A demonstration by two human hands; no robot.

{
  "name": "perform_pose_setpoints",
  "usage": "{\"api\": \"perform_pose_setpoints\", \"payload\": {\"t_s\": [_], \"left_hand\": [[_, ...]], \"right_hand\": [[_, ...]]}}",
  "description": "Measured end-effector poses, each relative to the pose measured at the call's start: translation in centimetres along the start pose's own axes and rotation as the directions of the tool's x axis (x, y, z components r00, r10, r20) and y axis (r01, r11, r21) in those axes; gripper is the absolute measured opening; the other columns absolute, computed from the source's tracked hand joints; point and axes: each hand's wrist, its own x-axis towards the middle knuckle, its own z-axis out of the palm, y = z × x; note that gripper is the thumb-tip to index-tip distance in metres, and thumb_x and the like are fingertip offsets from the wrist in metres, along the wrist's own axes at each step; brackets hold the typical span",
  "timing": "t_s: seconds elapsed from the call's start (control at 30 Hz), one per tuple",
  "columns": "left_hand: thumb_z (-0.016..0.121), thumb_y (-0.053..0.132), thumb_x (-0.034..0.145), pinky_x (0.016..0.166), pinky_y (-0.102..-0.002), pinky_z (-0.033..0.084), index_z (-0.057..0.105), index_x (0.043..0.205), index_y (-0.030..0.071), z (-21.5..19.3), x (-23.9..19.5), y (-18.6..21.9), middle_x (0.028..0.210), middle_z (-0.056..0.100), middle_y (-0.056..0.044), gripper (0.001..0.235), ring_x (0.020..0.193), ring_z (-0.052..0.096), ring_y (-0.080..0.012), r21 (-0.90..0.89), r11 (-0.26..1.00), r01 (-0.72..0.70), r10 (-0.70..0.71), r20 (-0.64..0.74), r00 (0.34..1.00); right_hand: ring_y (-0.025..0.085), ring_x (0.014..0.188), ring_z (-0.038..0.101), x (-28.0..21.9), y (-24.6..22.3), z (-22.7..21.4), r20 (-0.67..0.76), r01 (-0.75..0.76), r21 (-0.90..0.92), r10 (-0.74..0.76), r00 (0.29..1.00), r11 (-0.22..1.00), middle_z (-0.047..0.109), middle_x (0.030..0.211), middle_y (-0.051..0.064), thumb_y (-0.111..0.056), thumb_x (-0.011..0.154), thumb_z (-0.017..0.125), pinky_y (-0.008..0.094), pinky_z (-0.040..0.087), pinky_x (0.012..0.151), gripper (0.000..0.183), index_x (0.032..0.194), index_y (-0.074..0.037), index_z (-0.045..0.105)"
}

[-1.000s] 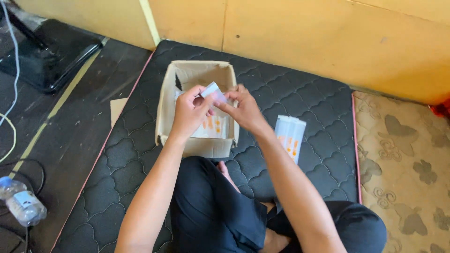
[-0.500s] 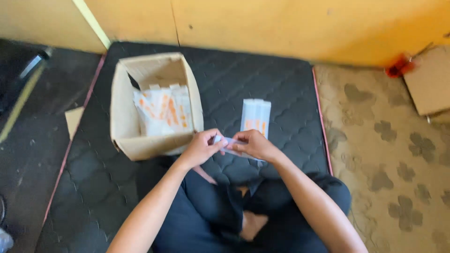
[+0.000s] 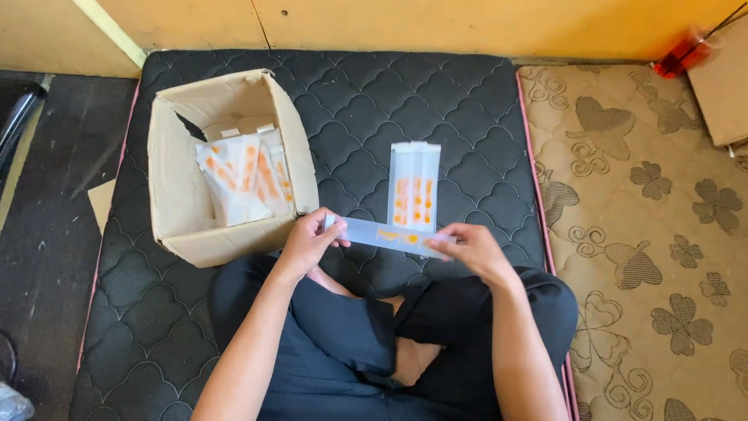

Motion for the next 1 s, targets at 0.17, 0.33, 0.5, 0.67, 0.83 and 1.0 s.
{"api": "perform_pose_setpoints", "payload": {"t_s": [0.17,0.33,0.5,0.67,0.83,1.0], "left_hand": [[0.068,0.009,0.095,0.075,-0.03,0.06,0.073,0.098,0.003,0.8,0.0,-0.8,0.081,0.077,-0.016,0.009,0.074,0.075,-0.0193,0.008,0.998,0.056,-0.056,-0.01,0.998],[0.067,0.009,0.095,0.072,-0.029,0.058,0.075,0.099,0.005,1.0,0.8,-1.7,0.08,0.076,-0.014,0.01,0.073,0.076,-0.0196,0.074,0.994,0.084,-0.083,-0.021,0.996],[0.067,0.007,0.093,0.068,-0.027,0.056,0.073,0.097,0.004,1.1,0.9,-1.5,0.077,0.075,-0.014,0.008,0.072,0.075,-0.0181,0.036,0.999,0.038,-0.036,-0.05,0.998],[0.068,0.011,0.092,0.068,-0.026,0.055,0.075,0.097,0.007,1.2,1.0,-1.5,0.071,0.075,-0.013,0.009,0.071,0.074,-0.0161,0.083,0.996,0.038,-0.032,-0.074,0.997],[0.067,0.014,0.093,0.068,-0.027,0.053,0.075,0.097,0.011,0.9,1.6,-2.6,0.067,0.074,-0.009,0.009,0.068,0.072,-0.0139,0.112,0.993,0.025,-0.015,-0.095,0.995],[0.066,0.015,0.093,0.073,-0.032,0.054,0.075,0.098,0.012,0.7,1.6,-2.7,0.066,0.075,-0.008,0.01,0.071,0.073,-0.0188,0.194,0.98,0.039,-0.017,-0.115,0.993]], "right_hand": [[0.018,0.058,0.068,0.6,2.8,-1.5,-0.136,0.029,0.123,-0.012,0.991,0.992,0.076,0.082,0.015,-0.01,0.084,0.083,0.027,0.051,0.06,0.022,0.102,0.001,0.076],[0.02,0.055,0.07,1.8,5.0,-1.1,-0.21,0.053,0.203,-0.01,0.978,0.978,0.075,0.08,0.016,-0.009,0.086,0.081,0.025,0.053,0.051,0.02,0.102,0.002,0.075],[0.022,0.06,0.071,1.8,5.0,-0.6,-0.236,0.052,0.248,0.009,0.972,0.967,0.074,0.083,0.015,-0.007,0.09,0.076,0.028,0.06,0.056,0.018,0.105,0.003,0.074],[0.02,0.061,0.069,1.1,4.2,0.1,-0.26,0.05,0.254,0.019,0.966,0.966,0.073,0.083,0.016,-0.004,0.091,0.073,0.028,0.06,0.058,0.016,0.104,0.005,0.073],[0.02,0.061,0.069,1.5,4.6,0.6,-0.261,0.042,0.259,0.028,0.965,0.965,0.073,0.083,0.016,-0.004,0.091,0.073,0.029,0.061,0.059,0.015,0.103,0.005,0.072],[0.021,0.059,0.067,4.0,7.7,2.0,-0.294,0.138,0.302,-0.046,0.955,0.943,0.07,0.087,0.018,-0.008,0.101,0.06,0.03,0.06,0.058,0.013,0.108,0.001,0.065]]}}
